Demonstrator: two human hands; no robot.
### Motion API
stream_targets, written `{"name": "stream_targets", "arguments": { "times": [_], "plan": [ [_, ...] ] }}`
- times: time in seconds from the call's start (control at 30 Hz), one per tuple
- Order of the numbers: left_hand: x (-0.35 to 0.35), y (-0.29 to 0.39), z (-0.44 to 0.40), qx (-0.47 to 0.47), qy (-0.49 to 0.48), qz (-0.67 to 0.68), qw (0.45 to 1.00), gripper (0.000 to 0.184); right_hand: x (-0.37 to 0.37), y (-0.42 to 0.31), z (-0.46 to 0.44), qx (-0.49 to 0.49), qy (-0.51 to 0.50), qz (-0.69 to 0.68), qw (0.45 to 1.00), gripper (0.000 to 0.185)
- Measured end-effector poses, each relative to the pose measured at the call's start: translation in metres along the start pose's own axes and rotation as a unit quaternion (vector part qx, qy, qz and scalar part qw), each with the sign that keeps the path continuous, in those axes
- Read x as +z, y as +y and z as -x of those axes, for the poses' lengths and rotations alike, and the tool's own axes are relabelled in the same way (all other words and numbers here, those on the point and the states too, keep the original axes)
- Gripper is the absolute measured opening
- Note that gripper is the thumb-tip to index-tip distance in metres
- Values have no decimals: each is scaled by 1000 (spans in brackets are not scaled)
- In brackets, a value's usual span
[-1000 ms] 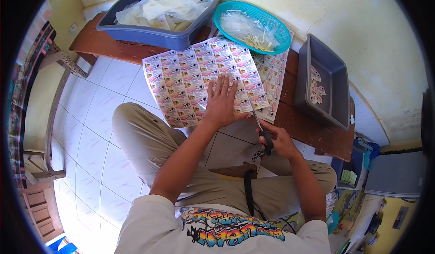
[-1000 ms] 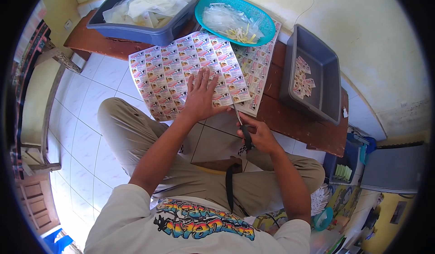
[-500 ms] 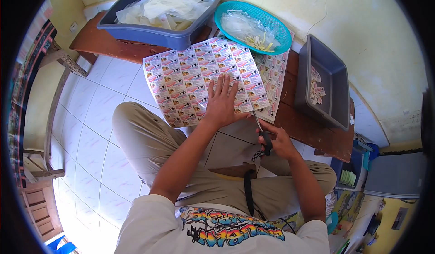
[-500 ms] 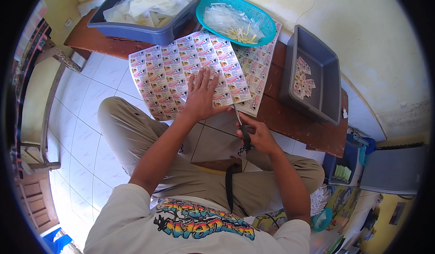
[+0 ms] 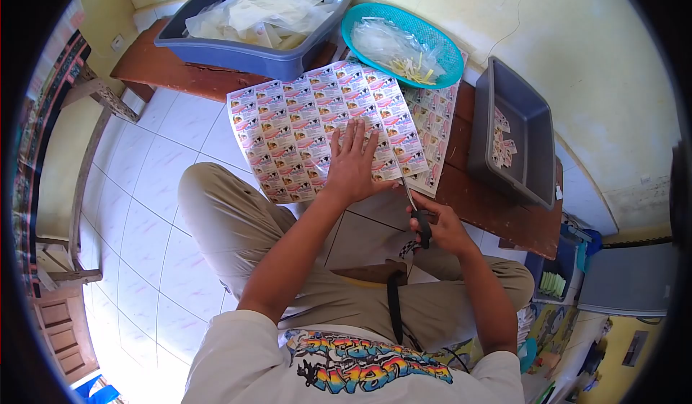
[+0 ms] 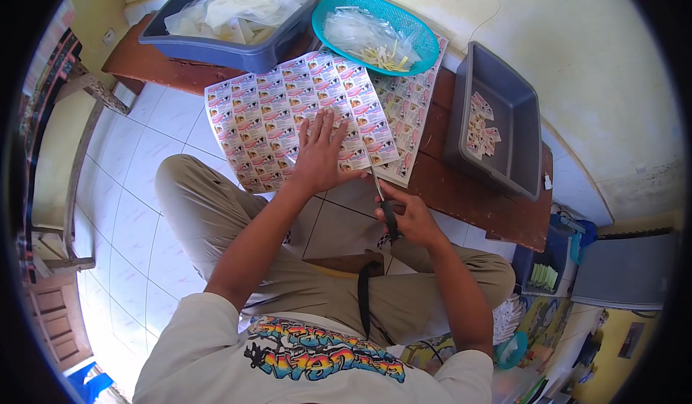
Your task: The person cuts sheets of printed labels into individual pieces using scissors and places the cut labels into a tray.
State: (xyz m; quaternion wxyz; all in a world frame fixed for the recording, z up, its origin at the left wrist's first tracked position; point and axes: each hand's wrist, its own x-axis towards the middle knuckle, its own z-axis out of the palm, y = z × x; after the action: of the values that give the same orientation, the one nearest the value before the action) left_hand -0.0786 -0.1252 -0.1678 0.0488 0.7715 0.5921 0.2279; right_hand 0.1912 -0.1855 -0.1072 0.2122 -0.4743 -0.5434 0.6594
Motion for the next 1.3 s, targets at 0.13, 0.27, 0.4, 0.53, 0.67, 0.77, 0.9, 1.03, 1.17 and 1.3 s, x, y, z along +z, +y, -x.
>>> {"name": "stream_targets", "arguments": {
  "times": [0.13,0.27,0.4,0.53,0.67,0.77,0.9,1.03,1.17,1.3],
  "plan": [
    [0,-1,-1,-4,8,10,1000,119,0,-6,0,13,9,-4,1000,71],
    [4,-2,-1,-6,33,18,999,106,-4,-4,-6,5,12,-16,1000,75],
    [6,-3,-2,-10,48,27,998,92,-6,-6,-12,4,12,-20,1000,74],
    [7,-5,-3,-8,83,46,995,74,-7,-4,-18,9,27,-48,998,70],
    [2,-5,-7,-15,119,70,990,55,-3,-11,-19,17,39,-36,998,68],
    [0,-7,-13,-8,150,83,985,41,-2,-14,-22,10,47,-35,998,69],
    [1,-17,-23,-9,166,94,981,33,-1,-12,-28,8,47,-34,998,69],
    [-3,-20,-28,-9,169,92,981,30,-2,-13,-31,1,52,-46,998,70],
    [1,-22,-29,-10,180,90,980,29,0,-17,-33,13,54,-39,998,70],
    [0,-22,-30,-11,187,86,978,29,-2,-15,-35,17,53,-36,998,70]
  ]
}}
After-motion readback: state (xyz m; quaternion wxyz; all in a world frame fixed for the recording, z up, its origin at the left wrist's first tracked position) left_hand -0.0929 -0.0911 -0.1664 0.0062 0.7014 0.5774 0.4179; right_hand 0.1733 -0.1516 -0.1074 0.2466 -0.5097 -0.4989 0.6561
